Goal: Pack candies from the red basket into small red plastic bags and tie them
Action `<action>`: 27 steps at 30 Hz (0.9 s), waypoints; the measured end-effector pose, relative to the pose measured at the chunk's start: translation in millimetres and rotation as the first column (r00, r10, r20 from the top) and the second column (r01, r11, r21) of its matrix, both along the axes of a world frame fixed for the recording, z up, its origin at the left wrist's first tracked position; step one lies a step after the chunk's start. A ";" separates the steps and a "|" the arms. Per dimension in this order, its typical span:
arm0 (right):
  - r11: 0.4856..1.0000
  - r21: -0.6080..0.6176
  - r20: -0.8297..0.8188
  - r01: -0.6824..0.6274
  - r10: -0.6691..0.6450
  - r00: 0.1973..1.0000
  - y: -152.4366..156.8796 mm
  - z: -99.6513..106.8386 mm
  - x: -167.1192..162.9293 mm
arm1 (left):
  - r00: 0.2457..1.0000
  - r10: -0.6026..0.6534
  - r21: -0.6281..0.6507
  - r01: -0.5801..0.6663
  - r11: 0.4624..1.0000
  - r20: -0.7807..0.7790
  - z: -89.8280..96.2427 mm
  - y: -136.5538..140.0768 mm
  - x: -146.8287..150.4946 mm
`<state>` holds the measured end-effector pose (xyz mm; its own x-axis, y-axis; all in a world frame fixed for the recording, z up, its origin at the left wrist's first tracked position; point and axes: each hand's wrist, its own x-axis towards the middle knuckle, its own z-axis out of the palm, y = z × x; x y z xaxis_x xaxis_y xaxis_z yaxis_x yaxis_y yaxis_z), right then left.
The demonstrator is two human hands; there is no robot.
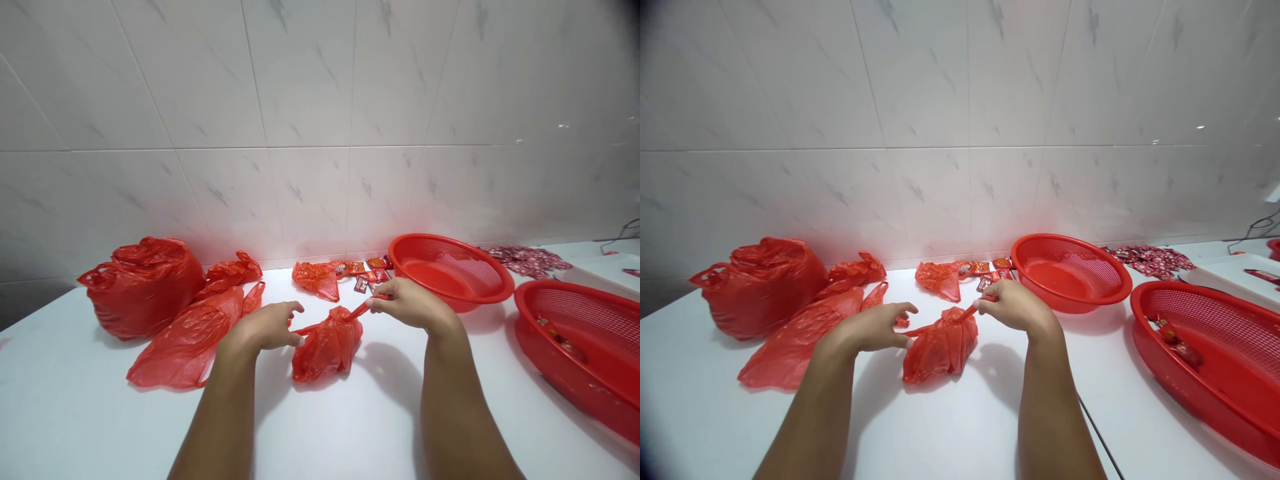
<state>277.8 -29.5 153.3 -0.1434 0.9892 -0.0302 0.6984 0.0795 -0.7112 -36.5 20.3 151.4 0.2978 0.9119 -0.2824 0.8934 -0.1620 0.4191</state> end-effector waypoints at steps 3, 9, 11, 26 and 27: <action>1.000 -0.003 0.004 -0.004 0.004 1.000 -1.1 0.9 -1.0 | 0.998 -0.007 -0.052 0.004 0.999 -0.062 -1.3 0.7 -0.1; 0.999 0.024 -0.047 -0.044 0.045 0.998 -3.2 2.7 -1.6 | 0.996 -0.086 0.137 0.080 0.987 0.035 14.9 -9.3 8.1; 0.987 0.061 -0.204 -0.150 0.160 0.966 -4.8 4.5 -9.5 | 0.970 -0.151 0.232 0.105 0.967 0.192 22.2 -15.6 15.0; 0.805 0.410 -0.626 -0.428 0.590 0.510 -15.6 13.6 -71.8 | 0.552 -0.361 0.201 0.330 0.923 0.752 33.3 -41.9 31.2; 0.809 0.431 -0.644 -0.400 0.586 0.492 -17.6 15.8 -70.7 | 0.539 -0.387 0.194 0.380 0.905 0.748 33.3 -42.8 30.9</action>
